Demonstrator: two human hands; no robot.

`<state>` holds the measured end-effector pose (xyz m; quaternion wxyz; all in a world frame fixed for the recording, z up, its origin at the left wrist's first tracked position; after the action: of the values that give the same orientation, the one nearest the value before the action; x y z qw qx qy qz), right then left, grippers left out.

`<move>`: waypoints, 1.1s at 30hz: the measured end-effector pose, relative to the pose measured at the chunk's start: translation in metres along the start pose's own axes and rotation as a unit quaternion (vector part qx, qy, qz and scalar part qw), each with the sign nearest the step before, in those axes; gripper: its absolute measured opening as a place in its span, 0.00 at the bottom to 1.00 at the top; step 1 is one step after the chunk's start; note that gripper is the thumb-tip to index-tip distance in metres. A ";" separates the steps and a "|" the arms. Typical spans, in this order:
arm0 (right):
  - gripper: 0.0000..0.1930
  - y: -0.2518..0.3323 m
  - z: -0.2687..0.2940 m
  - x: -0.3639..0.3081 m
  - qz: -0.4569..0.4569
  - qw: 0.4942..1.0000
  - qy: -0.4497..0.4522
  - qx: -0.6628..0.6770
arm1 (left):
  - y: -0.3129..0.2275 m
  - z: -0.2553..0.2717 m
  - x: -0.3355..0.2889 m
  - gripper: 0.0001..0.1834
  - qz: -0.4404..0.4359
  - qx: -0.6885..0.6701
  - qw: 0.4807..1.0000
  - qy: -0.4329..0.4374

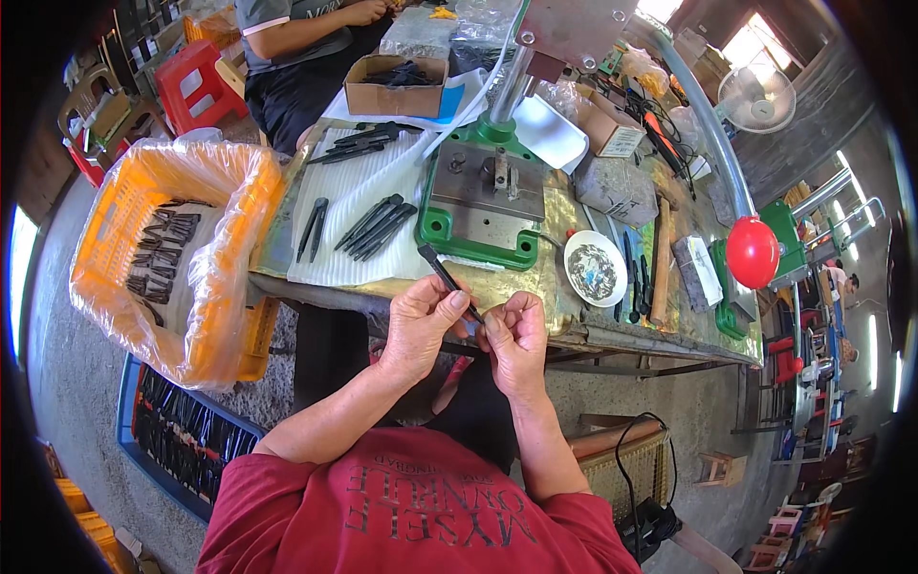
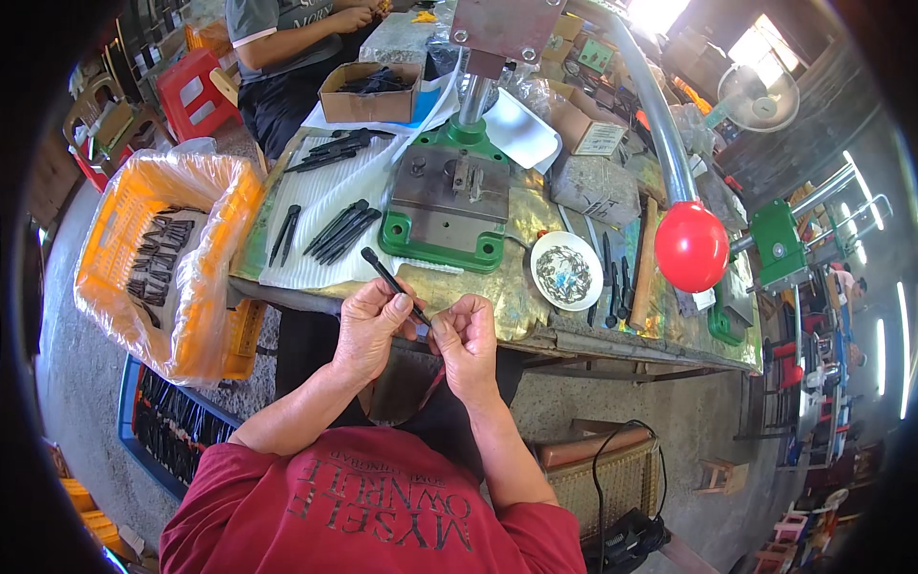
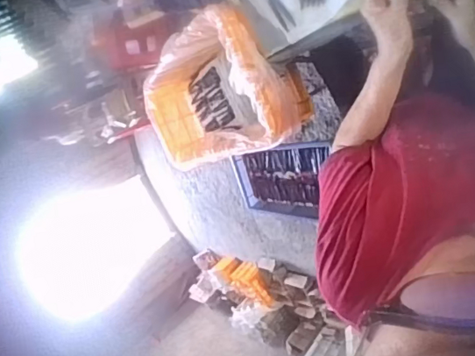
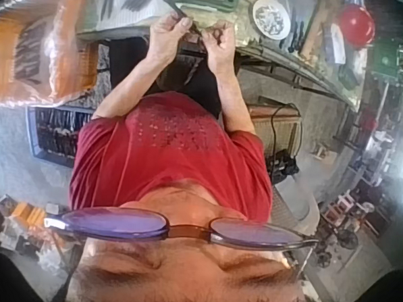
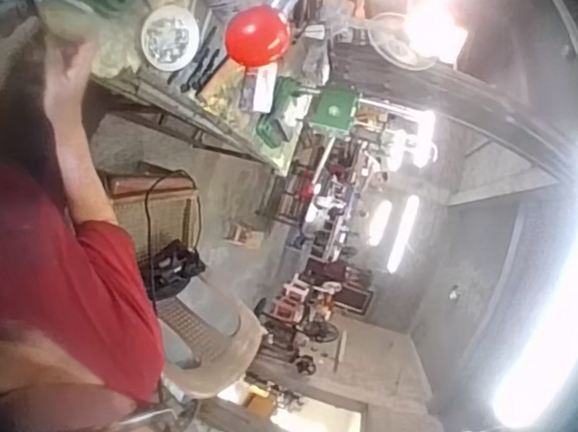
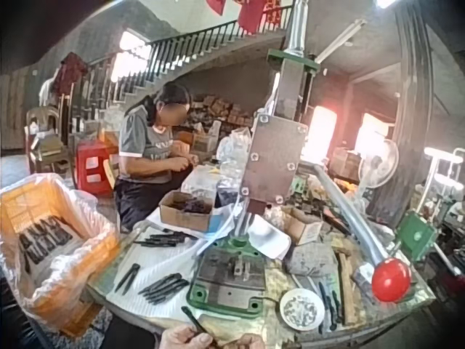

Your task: The person assembles plastic components by inserting small metal fasteners into the plastic pieces by hand, placing them into a manual press, and pulling the press lever to fasten them.

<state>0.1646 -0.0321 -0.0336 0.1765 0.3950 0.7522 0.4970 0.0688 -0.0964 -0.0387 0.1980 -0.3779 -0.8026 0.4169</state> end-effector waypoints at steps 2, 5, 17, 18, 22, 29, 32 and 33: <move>0.12 -0.001 0.001 0.001 0.009 1.000 -0.014 0.015 | 0.000 -0.001 0.001 0.04 0.003 -0.004 1.000 -0.004; 0.13 -0.002 0.001 0.003 0.025 0.999 -0.038 0.009 | -0.001 -0.002 0.003 0.05 0.012 -0.013 1.000 -0.021; 0.09 0.000 0.006 0.000 0.049 0.997 -0.038 -0.041 | -0.018 -0.005 0.025 0.06 0.029 -0.028 0.999 -0.027; 0.09 0.001 0.006 -0.001 0.050 0.997 -0.034 -0.037 | -0.025 -0.003 0.033 0.06 0.004 -0.006 0.999 -0.034; 0.08 0.007 0.009 -0.005 0.069 0.996 -0.018 -0.050 | -0.053 -0.008 0.076 0.08 -0.070 0.101 0.992 -0.040; 0.07 0.009 0.019 -0.008 0.086 0.994 -0.025 -0.065 | -0.059 -0.028 0.153 0.07 -0.131 0.183 0.974 -0.011; 0.06 0.009 0.025 -0.009 0.085 0.994 -0.032 -0.067 | -0.052 -0.032 0.170 0.06 -0.147 0.230 0.962 -0.009; 0.07 0.010 0.025 -0.010 0.083 0.995 -0.029 -0.057 | -0.049 -0.032 0.173 0.05 -0.145 0.251 0.957 -0.025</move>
<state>0.1915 -0.0226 -0.0374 0.1788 0.4599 0.6819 0.5399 -0.0425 0.0359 0.0209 0.3245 -0.1850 -0.7229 0.5813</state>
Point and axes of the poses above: each hand's wrist, its own x-axis towards the middle knuckle, its own z-axis out of the back of the hand, y = z × x, the point moved 6 cm from there along x, towards the middle knuckle, and after that the axes turned 5 degrees about -y, right-handed, at the moved point
